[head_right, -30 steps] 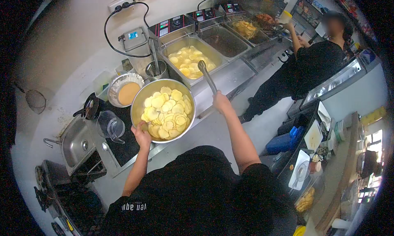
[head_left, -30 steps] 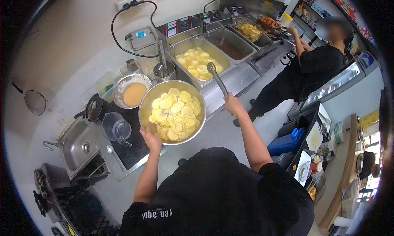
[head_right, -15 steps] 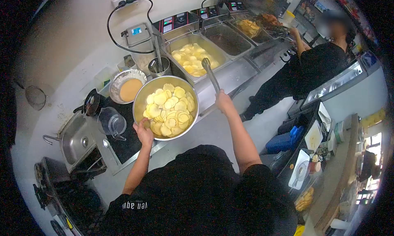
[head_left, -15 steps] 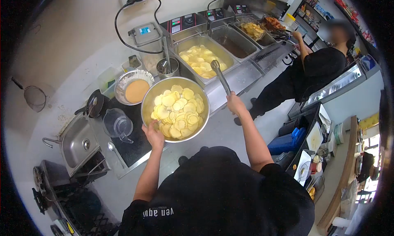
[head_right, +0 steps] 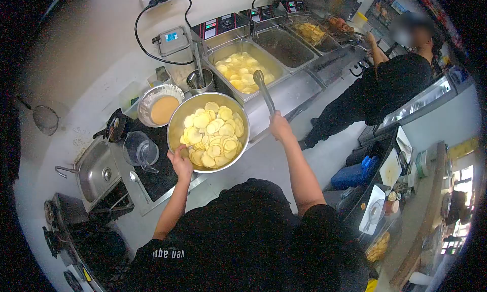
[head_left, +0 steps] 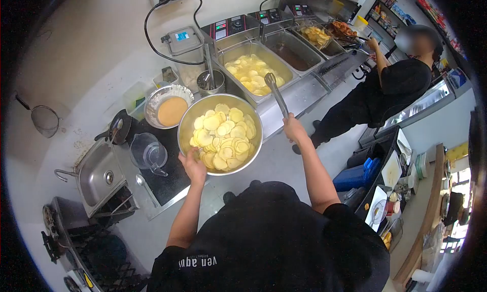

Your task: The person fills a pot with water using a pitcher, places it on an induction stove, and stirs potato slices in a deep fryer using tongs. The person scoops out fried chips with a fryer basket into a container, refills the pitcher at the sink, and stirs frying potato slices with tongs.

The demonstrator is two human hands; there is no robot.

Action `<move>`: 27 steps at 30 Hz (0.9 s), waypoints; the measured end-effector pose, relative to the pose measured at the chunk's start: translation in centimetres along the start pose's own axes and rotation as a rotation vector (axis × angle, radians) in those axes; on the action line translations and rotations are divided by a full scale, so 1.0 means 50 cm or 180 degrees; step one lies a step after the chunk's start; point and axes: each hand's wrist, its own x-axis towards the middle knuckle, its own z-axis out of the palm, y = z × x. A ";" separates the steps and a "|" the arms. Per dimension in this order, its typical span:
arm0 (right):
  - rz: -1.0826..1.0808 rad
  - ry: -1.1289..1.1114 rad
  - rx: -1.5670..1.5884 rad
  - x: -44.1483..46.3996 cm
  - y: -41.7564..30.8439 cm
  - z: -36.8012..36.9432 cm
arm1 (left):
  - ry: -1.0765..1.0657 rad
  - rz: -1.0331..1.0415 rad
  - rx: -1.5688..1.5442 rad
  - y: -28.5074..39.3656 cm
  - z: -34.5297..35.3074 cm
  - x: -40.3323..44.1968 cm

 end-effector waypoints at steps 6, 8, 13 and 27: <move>0.0042 -0.0171 0.0022 -0.007 -0.006 -0.012 | 0.0025 0.0073 -0.0050 0.006 -0.002 -0.001; 0.0018 -0.0239 0.0052 -0.002 0.002 -0.015 | 0.0046 0.0096 -0.0062 0.004 0.000 -0.001; -0.0312 -0.0330 0.0179 0.032 0.030 -0.019 | 0.0018 0.0010 0.0019 0.024 -0.005 -0.003; -0.1270 -0.0988 0.1593 0.133 0.029 -0.145 | 0.1245 0.0552 0.1369 0.209 0.073 -0.034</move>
